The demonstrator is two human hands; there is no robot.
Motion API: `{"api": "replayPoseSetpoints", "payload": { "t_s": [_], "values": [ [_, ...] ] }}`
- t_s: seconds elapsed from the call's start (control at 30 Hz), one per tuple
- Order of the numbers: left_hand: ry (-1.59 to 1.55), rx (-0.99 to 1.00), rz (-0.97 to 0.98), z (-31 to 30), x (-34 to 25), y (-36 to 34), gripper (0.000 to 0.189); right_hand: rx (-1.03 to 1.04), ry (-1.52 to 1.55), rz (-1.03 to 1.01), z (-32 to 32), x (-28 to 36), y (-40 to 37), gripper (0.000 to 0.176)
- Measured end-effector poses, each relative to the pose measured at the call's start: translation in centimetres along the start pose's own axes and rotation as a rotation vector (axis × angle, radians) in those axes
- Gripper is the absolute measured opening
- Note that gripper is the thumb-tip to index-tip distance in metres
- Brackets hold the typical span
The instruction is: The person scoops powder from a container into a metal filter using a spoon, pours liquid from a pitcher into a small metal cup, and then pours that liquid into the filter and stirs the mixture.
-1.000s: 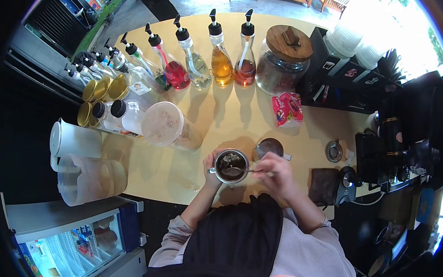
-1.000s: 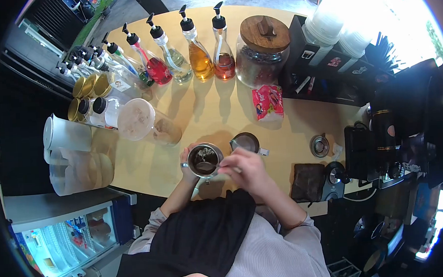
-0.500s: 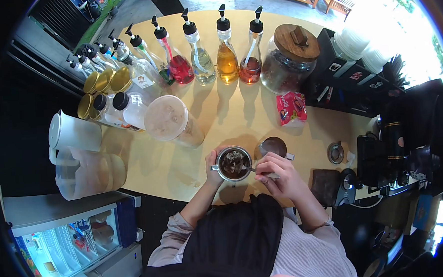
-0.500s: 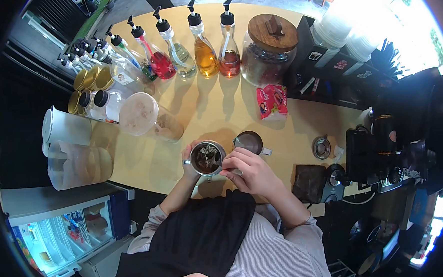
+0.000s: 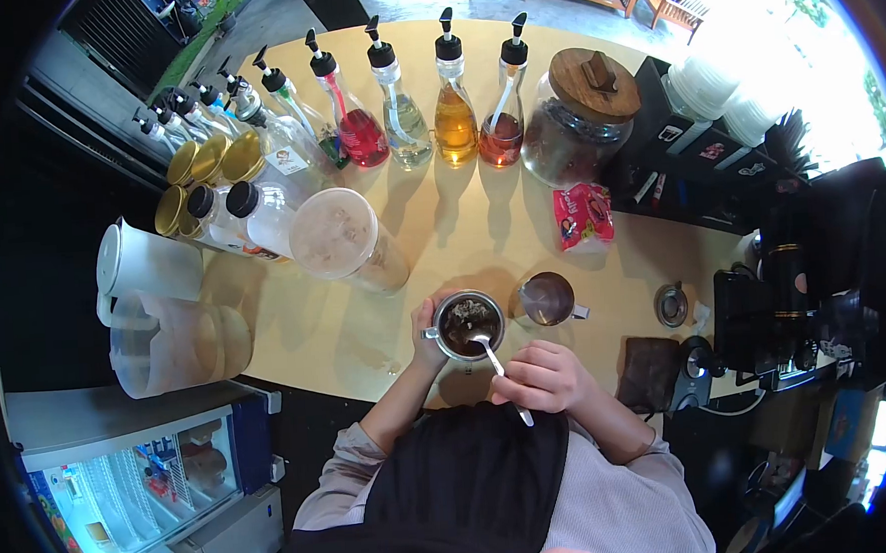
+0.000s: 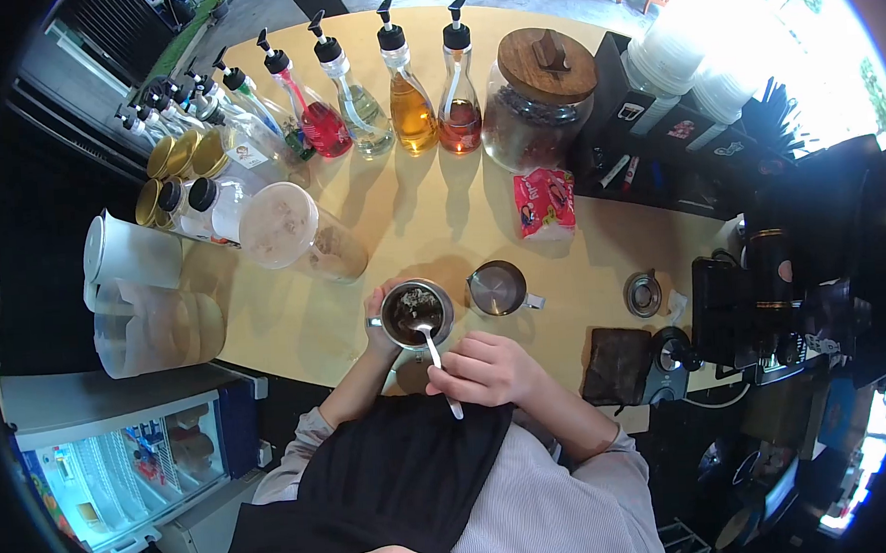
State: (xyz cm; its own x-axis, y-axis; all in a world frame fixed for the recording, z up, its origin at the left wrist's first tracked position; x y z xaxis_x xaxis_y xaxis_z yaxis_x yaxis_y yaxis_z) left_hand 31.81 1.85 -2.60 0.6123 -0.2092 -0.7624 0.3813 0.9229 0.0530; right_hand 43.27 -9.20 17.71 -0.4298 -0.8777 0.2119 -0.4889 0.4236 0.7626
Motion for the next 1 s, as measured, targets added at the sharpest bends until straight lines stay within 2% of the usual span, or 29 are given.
{"api": "replayPoseSetpoints", "payload": {
  "t_s": [0.17,0.6,0.7,0.77,0.8,0.9,1.0],
  "values": [
    [-0.038,-0.05,-0.022,-0.5,0.7,-0.1,0.059,0.002,0.024,-0.003,0.5,0.1,-0.4,0.022],
    [0.029,-0.03,0.005,0.1,-0.1,0.0,0.061,-0.049,0.001,-0.02,0.4,-0.2,-1.4,0.022],
    [0.007,-0.04,-0.008,-0.1,0.1,-0.1,0.06,-0.026,0.057,0.04,0.6,-0.5,-1.0,0.02],
    [0.111,-0.038,0.023,-0.1,-0.3,0.0,0.06,-0.028,0.258,0.262,0.3,-2.5,-0.7,0.017],
    [0.11,-0.038,0.023,-0.1,-0.3,0.1,0.06,-0.027,0.258,0.263,-0.1,-2.9,-0.3,0.017],
    [0.111,-0.061,0.028,-0.1,-0.5,-0.1,0.06,0.059,0.391,0.534,-0.1,-6.5,0.1,0.014],
    [0.107,-0.064,0.032,-0.2,-0.5,0.0,0.06,0.145,0.403,0.532,0.2,-7.1,1.5,0.014]
  ]
}}
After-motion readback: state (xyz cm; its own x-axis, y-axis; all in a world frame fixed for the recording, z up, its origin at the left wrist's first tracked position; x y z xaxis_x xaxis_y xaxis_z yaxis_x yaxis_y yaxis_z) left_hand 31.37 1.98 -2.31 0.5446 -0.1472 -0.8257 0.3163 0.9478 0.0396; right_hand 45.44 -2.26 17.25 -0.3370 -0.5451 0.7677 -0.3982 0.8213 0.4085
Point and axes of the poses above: each hand's wrist, its own y-axis towards the middle knuckle, its own z-axis out of the palm, x = y × z, the point moved 8 cm from there along y, towards the middle knuckle, and after that the axes turned 3 degrees about x, right-handed, at the moved point
